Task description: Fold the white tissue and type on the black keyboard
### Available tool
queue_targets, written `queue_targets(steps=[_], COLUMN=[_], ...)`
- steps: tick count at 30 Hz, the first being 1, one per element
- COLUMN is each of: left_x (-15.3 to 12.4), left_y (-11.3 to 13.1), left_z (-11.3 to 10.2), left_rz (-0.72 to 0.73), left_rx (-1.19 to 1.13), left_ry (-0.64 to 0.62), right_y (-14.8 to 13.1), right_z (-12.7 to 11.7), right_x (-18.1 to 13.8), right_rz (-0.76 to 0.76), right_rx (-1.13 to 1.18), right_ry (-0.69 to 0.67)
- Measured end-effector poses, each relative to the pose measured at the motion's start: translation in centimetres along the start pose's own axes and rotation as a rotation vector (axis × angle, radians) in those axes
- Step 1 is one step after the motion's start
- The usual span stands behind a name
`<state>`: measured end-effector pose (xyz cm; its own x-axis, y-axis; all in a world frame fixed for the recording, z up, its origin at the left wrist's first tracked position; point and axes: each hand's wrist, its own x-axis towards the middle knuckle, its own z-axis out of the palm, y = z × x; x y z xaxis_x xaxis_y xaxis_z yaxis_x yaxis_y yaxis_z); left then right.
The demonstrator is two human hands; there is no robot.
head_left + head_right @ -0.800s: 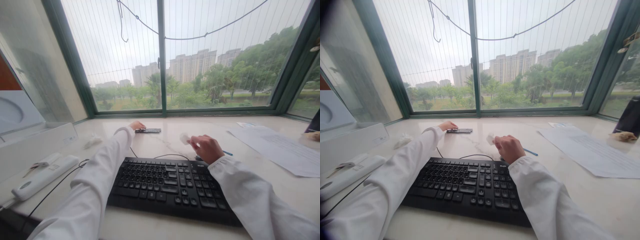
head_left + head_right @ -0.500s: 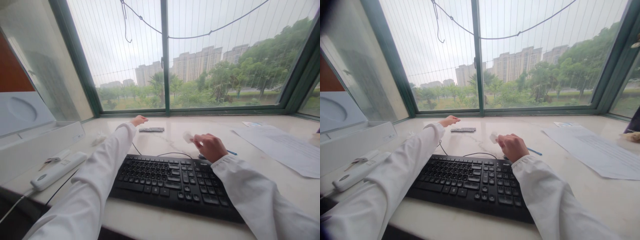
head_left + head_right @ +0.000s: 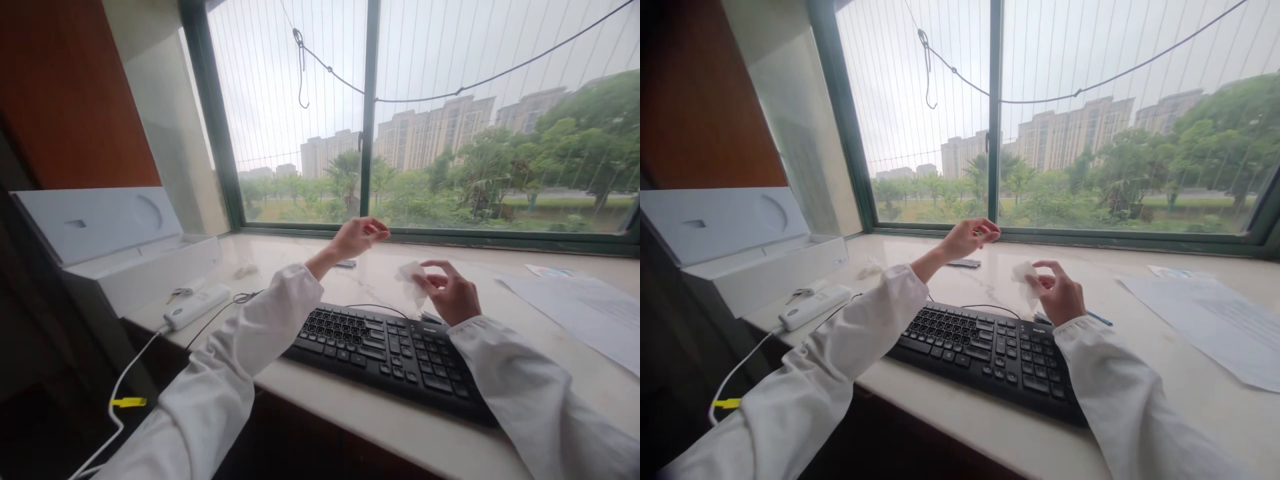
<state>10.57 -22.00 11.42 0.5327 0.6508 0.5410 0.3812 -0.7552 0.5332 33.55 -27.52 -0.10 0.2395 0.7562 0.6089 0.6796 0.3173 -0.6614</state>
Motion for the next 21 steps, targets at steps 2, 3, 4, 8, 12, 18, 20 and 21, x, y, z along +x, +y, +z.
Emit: queue_targets(steps=[2,3,4,8,12,18,20,21], left_x=[-1.9,-2.8,-3.7,-6.2,-7.0,-7.8,-8.0,-8.0], left_y=[2.6,3.4,4.1,4.3,3.0,2.5,2.6,2.7], left_z=[1.7,2.6,3.4,6.2,7.8,7.5,7.1,7.0], left_rz=[0.039,0.033,0.020,-0.037,-0.016,-0.031,-0.026,-0.019], left_rx=[0.057,0.107,0.171,0.380,0.414,0.500,0.517,0.525], left_ry=[0.037,0.067,0.100,0.193,0.151,0.120,0.125,0.127], right_y=[0.0,0.2,0.4,0.4,-1.5,-3.3,-3.2,-3.1], right_z=[-0.1,0.0,0.1,0.9,1.1,1.4,1.6,1.7], right_x=[0.3,0.4,0.5,0.3,-0.8,-1.7,-1.6,-1.5], right_rz=[0.168,0.230,0.272,0.317,0.339,0.287,0.304,0.308], right_rx=[0.208,0.343,0.478,0.846,0.871,0.839,0.837,0.834], right_ry=[0.005,-0.030,-0.072,-0.131,-0.290,-0.478,-0.476,-0.468])
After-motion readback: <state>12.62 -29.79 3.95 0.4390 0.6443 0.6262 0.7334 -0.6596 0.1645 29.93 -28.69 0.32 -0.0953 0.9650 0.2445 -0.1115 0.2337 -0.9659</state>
